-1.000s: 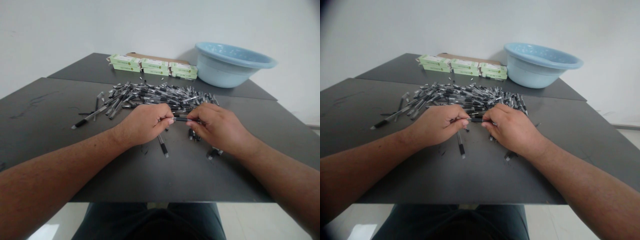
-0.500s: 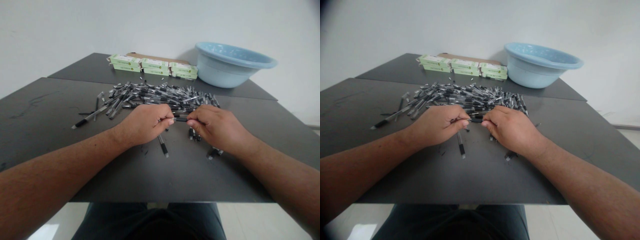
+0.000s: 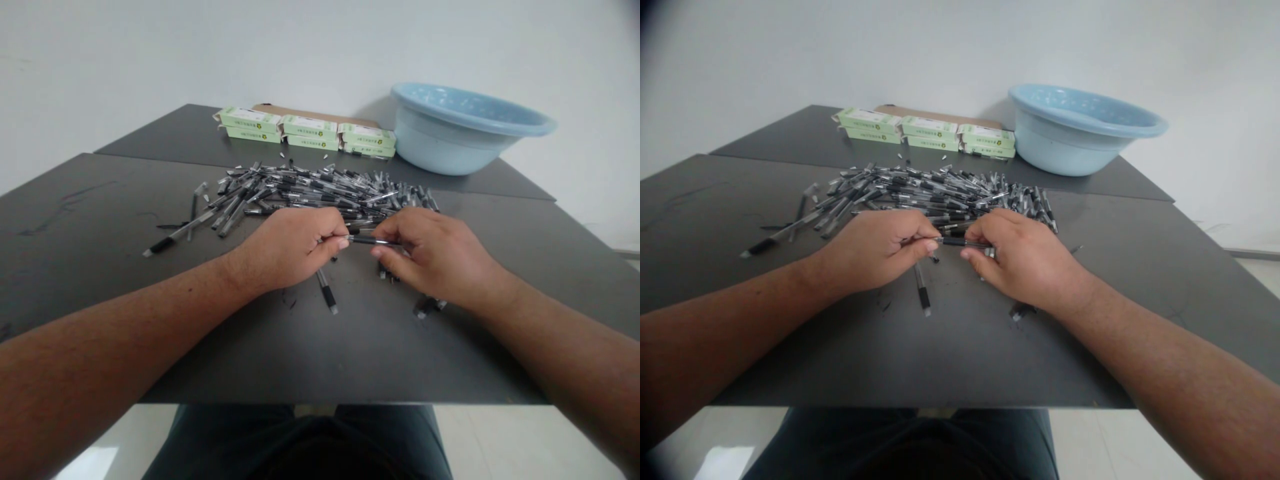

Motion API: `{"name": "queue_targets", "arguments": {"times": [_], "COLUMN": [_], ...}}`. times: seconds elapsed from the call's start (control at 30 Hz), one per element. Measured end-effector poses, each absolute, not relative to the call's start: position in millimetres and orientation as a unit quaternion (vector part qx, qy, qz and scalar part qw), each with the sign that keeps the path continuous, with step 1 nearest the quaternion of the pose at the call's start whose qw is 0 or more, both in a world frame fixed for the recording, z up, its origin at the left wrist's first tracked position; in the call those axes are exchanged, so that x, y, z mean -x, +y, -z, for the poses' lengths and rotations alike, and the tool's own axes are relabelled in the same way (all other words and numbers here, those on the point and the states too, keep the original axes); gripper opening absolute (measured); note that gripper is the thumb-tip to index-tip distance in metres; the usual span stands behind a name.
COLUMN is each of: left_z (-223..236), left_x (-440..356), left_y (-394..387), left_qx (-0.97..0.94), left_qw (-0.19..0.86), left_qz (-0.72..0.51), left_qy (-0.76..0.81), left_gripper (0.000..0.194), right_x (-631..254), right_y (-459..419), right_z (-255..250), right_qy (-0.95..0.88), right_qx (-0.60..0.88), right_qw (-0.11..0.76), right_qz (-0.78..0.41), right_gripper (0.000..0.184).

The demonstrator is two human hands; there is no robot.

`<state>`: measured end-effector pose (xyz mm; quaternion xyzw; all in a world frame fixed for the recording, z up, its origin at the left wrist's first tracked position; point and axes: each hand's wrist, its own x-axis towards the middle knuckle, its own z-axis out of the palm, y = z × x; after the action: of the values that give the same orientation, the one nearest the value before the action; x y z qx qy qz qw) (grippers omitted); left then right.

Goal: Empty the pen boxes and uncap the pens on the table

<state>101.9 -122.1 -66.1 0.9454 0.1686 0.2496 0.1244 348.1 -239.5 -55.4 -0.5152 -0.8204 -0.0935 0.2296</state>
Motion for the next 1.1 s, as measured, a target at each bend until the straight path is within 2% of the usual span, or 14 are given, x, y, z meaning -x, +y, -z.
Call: {"name": "queue_targets", "arguments": {"times": [0.13,0.3,0.5,0.73,0.93,1.1], "left_z": [66.0,66.1,65.1,65.9,64.4,63.7], "left_x": [-102.3,-102.4,-101.9,-100.9,-101.5,-101.2], "left_y": [-122.0,-121.4,-121.9,-121.4,-122.0,-122.0], "left_qx": [-0.946,-0.946,-0.948,-0.952,-0.950,-0.955], "left_qw": [0.120,0.117,0.117,0.101,0.104,0.100], "left_qz": [-0.251,-0.250,-0.242,-0.238,-0.236,-0.220], "left_qy": [0.169,0.168,0.171,0.165,0.176,0.169], "left_gripper": [0.019,0.019,0.019,0.020,0.020,0.023], "right_x": [-350.1,-349.7,-349.2,-348.5,-348.5,-348.9], "right_y": [-238.8,-238.3,-239.5,-237.5,-238.7,-237.8], "right_z": [55.7,55.7,54.8,55.4,54.7,54.6], "right_qy": [-0.822,-0.832,-0.819,-0.825,-0.813,-0.824], "right_qx": [0.515,0.507,0.518,0.522,0.532,0.525], "right_qw": [0.221,0.200,0.232,0.204,0.229,0.202], "right_qz": [0.099,0.100,0.085,0.069,0.065,0.067], "right_gripper": [0.006,0.016,0.007,0.015,0.004,0.013]}}
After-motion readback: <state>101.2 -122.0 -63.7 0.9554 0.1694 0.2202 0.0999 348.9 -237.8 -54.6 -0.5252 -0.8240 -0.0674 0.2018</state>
